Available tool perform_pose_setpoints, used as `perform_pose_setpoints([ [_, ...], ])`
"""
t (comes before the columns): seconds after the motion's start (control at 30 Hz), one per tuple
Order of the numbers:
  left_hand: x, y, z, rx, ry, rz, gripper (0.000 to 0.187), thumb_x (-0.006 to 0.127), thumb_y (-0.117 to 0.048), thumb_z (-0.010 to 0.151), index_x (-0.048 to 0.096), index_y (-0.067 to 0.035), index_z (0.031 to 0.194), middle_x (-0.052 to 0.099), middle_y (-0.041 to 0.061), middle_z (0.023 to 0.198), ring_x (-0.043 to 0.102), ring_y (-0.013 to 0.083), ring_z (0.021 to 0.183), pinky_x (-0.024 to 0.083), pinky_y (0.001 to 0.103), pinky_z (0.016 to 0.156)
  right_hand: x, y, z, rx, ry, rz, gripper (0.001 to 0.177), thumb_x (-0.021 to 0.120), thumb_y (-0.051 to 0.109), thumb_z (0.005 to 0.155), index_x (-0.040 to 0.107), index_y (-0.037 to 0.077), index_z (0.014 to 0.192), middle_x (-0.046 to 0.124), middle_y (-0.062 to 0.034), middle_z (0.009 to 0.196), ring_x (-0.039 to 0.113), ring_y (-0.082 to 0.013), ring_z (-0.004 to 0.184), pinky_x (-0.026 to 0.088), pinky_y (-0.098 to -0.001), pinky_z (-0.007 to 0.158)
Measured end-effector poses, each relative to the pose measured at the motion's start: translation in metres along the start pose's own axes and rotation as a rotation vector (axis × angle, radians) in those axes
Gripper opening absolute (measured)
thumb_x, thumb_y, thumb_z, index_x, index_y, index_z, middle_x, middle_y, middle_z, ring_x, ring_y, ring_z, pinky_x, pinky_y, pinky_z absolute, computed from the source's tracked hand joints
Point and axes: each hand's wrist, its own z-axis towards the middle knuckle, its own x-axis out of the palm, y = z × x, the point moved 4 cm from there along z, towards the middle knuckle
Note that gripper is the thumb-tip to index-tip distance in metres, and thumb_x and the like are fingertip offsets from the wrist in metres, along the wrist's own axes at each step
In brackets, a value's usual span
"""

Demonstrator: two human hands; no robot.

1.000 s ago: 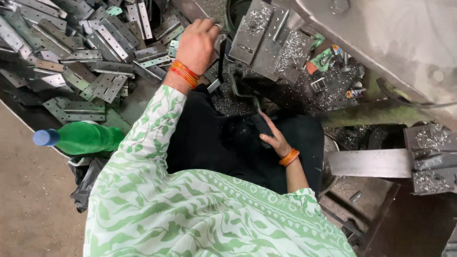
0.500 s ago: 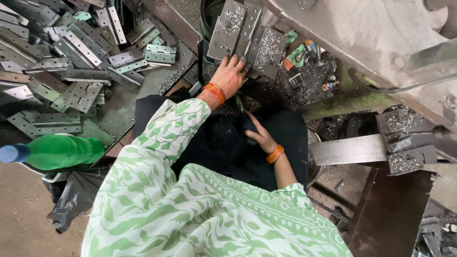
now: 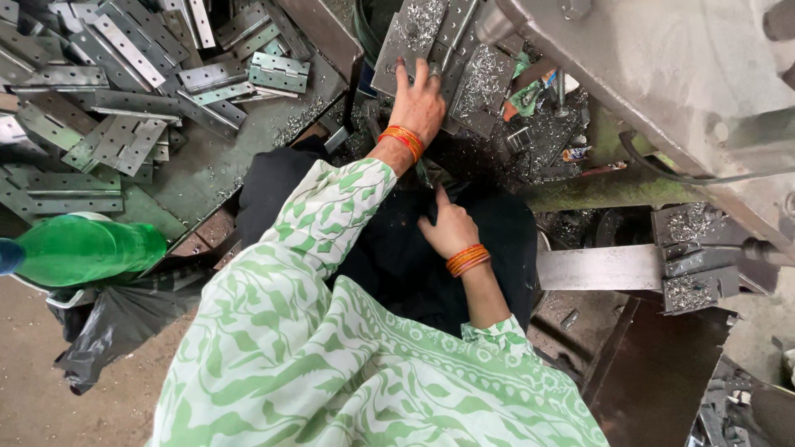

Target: The person sits on the floor in a workshop and operates a manual press machine. They repeatedly pick up metal brackets from a pile, place them into the machine's die, and pull a lever to stamp the metal. After each cycle, the person removes the processed bracket and places it into a separate pile.

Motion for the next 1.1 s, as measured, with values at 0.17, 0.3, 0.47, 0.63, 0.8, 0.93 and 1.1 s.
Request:
perform_pose_setpoints([
  [0.17,0.003,-0.001,0.005,0.0,0.026,-0.004,0.028,0.061,-0.028,0.091,0.08,-0.015,0.107,0.061,0.012,0.136,0.034,0.0432,0.139,0.029,0.074,0.105,0.055,-0.008,-0.004,0.065,-0.126,0.1,0.087,0.074,0.034,0.083,0.033,0.015,0.157,0.072,-0.0264,0.103,0.069,-0.0484,0.093,0.056,-0.0571,0.079],
  [0.3,0.009,0.003,0.007,-0.012,-0.006,-0.016,0.03,0.062,-0.027,0.089,0.079,-0.013,0.11,0.061,0.01,0.134,0.035,0.0426,0.138,0.03,0.071,0.105,0.083,-0.022,-0.001,0.064,-0.164,0.194,0.084,0.075,0.033,0.083,0.036,0.021,0.156,0.074,-0.0248,0.103,0.07,-0.0459,0.094,0.057,-0.0552,0.079],
  [0.47,0.004,0.006,-0.005,0.0,0.008,-0.047,0.028,0.061,-0.025,0.091,0.079,-0.013,0.11,0.062,0.01,0.134,0.035,0.0415,0.139,0.031,0.07,0.106,0.068,-0.022,0.0,0.035,-0.133,0.269,0.083,0.076,0.032,0.081,0.039,0.013,0.153,0.073,-0.0279,0.103,0.07,-0.0455,0.097,0.057,-0.0528,0.084],
  [0.63,0.009,0.005,0.007,-0.023,0.027,-0.091,0.026,0.06,-0.023,0.094,0.079,-0.013,0.11,0.063,0.01,0.132,0.035,0.0401,0.141,0.032,0.067,0.11,0.008,-0.016,0.005,0.032,-0.087,0.084,0.069,0.076,0.036,0.089,0.051,0.005,0.145,0.07,-0.0313,0.108,0.067,-0.0493,0.104,0.056,-0.0544,0.088],
  [0.8,0.014,0.005,0.03,-0.039,-0.016,-0.121,0.026,0.06,-0.023,0.093,0.079,-0.013,0.106,0.063,0.01,0.133,0.036,0.04,0.138,0.033,0.067,0.107,0.049,-0.007,0.001,-0.02,-0.224,0.107,0.08,0.081,0.028,0.077,0.047,0.004,0.145,0.06,-0.0379,0.127,0.063,-0.055,0.106,0.054,-0.0556,0.082],
  [0.93,0.02,0.009,0.026,-0.046,-0.017,-0.122,0.025,0.059,-0.023,0.094,0.079,-0.013,0.105,0.062,0.01,0.134,0.036,0.04,0.138,0.032,0.068,0.107,0.102,-0.023,0.005,-0.187,-0.444,0.142,0.076,0.083,0.023,0.076,0.049,0.005,0.14,0.059,-0.0401,0.135,0.064,-0.0531,0.108,0.056,-0.0514,0.083],
  [1.1,0.017,0.005,0.025,-0.045,-0.041,-0.106,0.028,0.059,-0.024,0.091,0.078,-0.014,0.109,0.062,0.007,0.135,0.035,0.0394,0.138,0.032,0.068,0.105,0.086,-0.038,0.013,-0.009,-0.131,0.281,0.086,0.079,0.022,0.078,0.039,0.003,0.151,0.068,-0.0319,0.114,0.066,-0.048,0.107,0.055,-0.0507,0.09],
])
